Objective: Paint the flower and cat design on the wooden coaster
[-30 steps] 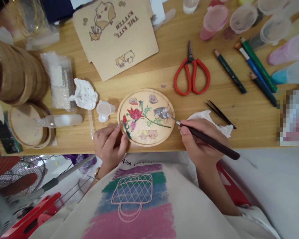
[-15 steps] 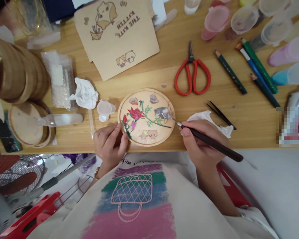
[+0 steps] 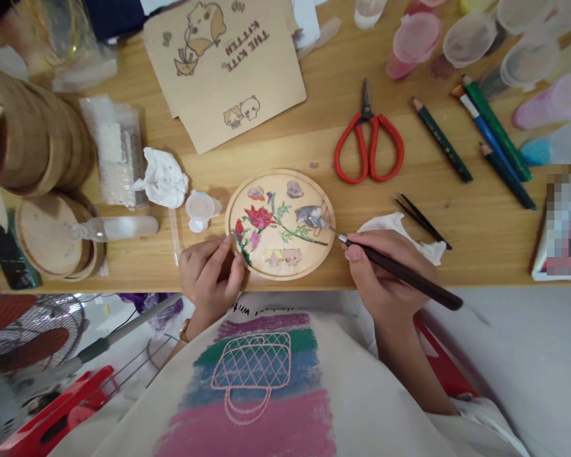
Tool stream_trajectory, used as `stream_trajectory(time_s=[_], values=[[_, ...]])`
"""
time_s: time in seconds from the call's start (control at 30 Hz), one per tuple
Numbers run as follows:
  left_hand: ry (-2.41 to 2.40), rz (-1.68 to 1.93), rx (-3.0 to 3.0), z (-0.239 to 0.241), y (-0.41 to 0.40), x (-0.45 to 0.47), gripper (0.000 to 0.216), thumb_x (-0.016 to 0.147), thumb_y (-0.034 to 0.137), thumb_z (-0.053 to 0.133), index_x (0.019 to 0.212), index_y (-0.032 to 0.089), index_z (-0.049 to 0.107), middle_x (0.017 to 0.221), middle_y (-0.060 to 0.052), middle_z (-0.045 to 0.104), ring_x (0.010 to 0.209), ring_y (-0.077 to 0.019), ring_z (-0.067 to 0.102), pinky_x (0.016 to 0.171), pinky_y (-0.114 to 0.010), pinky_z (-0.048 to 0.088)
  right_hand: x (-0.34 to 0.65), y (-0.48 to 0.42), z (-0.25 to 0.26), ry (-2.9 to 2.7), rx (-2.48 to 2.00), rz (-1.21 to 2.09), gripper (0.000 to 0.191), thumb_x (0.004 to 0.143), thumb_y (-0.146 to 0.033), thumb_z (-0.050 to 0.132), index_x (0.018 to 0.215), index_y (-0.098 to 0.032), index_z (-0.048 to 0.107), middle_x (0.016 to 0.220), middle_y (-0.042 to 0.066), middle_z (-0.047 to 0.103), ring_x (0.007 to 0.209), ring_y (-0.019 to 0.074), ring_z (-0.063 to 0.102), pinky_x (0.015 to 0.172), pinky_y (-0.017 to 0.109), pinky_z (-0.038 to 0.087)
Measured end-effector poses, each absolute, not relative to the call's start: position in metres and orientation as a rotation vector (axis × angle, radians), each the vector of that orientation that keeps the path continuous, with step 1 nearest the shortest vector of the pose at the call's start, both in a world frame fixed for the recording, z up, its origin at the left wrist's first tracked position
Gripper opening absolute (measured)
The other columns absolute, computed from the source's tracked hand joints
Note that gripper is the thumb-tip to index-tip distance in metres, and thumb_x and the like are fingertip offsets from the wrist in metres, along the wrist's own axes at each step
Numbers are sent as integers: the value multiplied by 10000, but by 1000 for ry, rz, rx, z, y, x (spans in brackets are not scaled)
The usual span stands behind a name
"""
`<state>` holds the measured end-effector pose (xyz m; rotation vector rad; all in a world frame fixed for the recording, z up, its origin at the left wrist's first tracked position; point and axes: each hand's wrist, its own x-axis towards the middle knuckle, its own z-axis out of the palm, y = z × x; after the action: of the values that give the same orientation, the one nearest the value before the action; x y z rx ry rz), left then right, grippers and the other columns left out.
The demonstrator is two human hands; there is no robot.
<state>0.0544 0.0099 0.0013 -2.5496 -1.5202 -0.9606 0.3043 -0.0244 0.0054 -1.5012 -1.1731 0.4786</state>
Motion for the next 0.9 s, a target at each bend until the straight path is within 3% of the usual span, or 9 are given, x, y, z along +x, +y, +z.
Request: stream_trajectory(time_s=[0.9], values=[[-1556, -971, -2564, 1, 8, 54, 420, 834, 172, 698, 1248, 204, 638, 986, -88, 731, 925, -225, 668, 798, -368, 516, 302, -22, 7, -1125, -1496, 490, 272, 778, -133, 716, 962, -322, 779, 745, -23, 715, 666, 156, 650, 647, 333, 527]])
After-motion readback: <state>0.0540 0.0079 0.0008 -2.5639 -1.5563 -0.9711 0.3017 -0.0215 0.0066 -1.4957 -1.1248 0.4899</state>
